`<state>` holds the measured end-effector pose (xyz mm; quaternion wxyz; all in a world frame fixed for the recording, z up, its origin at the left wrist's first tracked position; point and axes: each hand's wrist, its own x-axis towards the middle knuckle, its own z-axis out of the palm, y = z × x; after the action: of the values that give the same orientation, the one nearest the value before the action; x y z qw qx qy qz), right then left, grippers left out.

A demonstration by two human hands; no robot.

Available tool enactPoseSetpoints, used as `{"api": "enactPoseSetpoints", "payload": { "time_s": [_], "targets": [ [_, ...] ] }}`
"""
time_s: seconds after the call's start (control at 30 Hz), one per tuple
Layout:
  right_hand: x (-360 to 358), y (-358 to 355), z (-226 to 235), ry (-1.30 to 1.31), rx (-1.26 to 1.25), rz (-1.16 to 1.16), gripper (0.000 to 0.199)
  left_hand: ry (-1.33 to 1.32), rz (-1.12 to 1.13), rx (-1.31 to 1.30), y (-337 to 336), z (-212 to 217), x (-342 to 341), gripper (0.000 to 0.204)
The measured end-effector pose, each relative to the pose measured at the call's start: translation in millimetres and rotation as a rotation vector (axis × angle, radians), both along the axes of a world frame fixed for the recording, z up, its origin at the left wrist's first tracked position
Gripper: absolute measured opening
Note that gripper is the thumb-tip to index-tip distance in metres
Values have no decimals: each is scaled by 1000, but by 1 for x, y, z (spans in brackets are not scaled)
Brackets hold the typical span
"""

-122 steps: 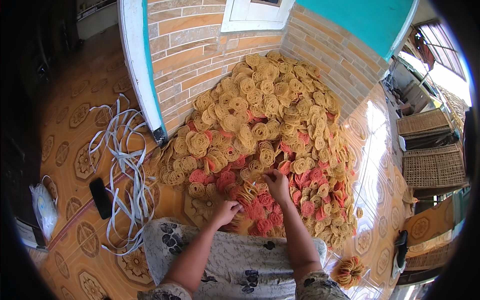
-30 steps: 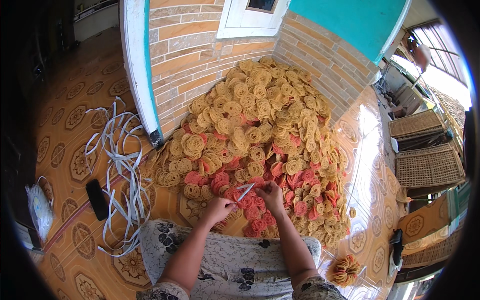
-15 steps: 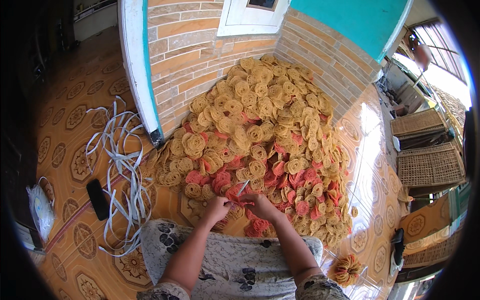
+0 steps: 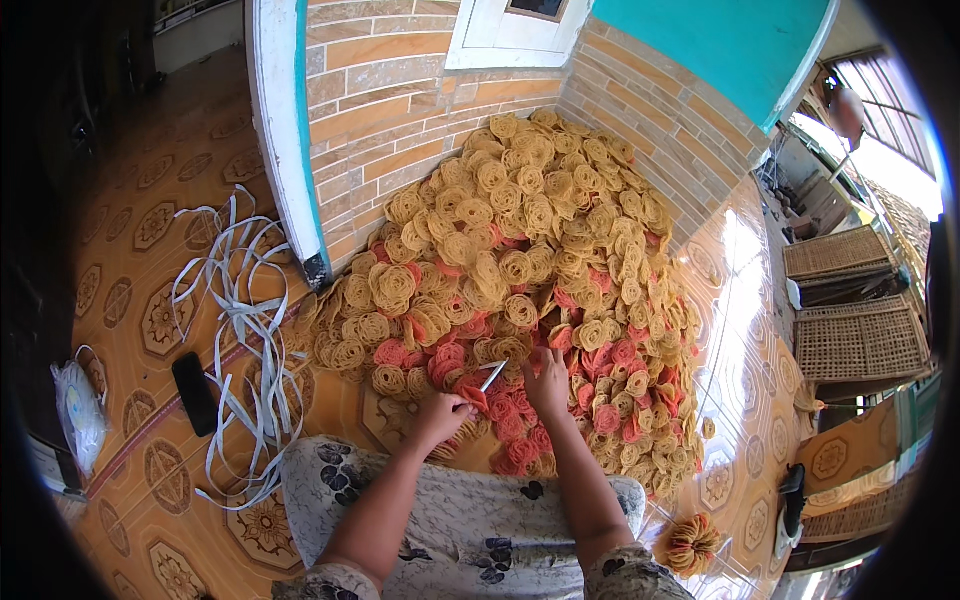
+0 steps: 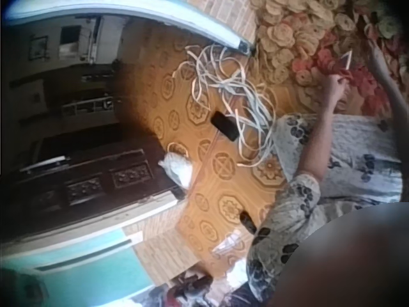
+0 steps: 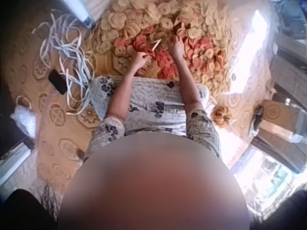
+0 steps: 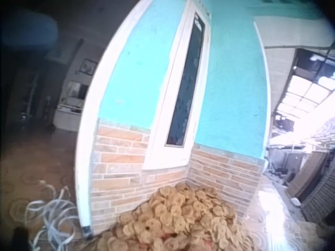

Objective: The person sits on the floor and assembles small coiled decorative items by threading a white ribbon through them and tying it. They handle the coiled items one at a time, pick up ribbons, and place the finished units aside.

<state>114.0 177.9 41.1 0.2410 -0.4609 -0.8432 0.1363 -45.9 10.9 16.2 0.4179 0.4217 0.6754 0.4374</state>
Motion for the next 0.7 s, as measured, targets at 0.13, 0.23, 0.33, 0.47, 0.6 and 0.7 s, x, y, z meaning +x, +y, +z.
{"api": "enactPoseSetpoints", "payload": {
  "time_s": [0.13,0.23,0.33,0.47,0.6,0.7],
  "targets": [
    [-16,5,2,-90,329,170,28,5,43,48,-2,5,-1,19],
    [-19,9,7,171,-114,122,22,146,38,14,-6,15,-5,19],
    [-14,9,15,294,-397,126,19,198,40,5,-7,20,-3,19],
    [-2,4,23,299,-633,250,18,134,34,-16,-5,13,-1,20],
    [-3,6,20,261,-628,593,27,152,82,14,-3,3,-2,20],
    [-21,5,5,-39,166,234,35,133,92,-39,-3,4,-3,20]
  ]
}}
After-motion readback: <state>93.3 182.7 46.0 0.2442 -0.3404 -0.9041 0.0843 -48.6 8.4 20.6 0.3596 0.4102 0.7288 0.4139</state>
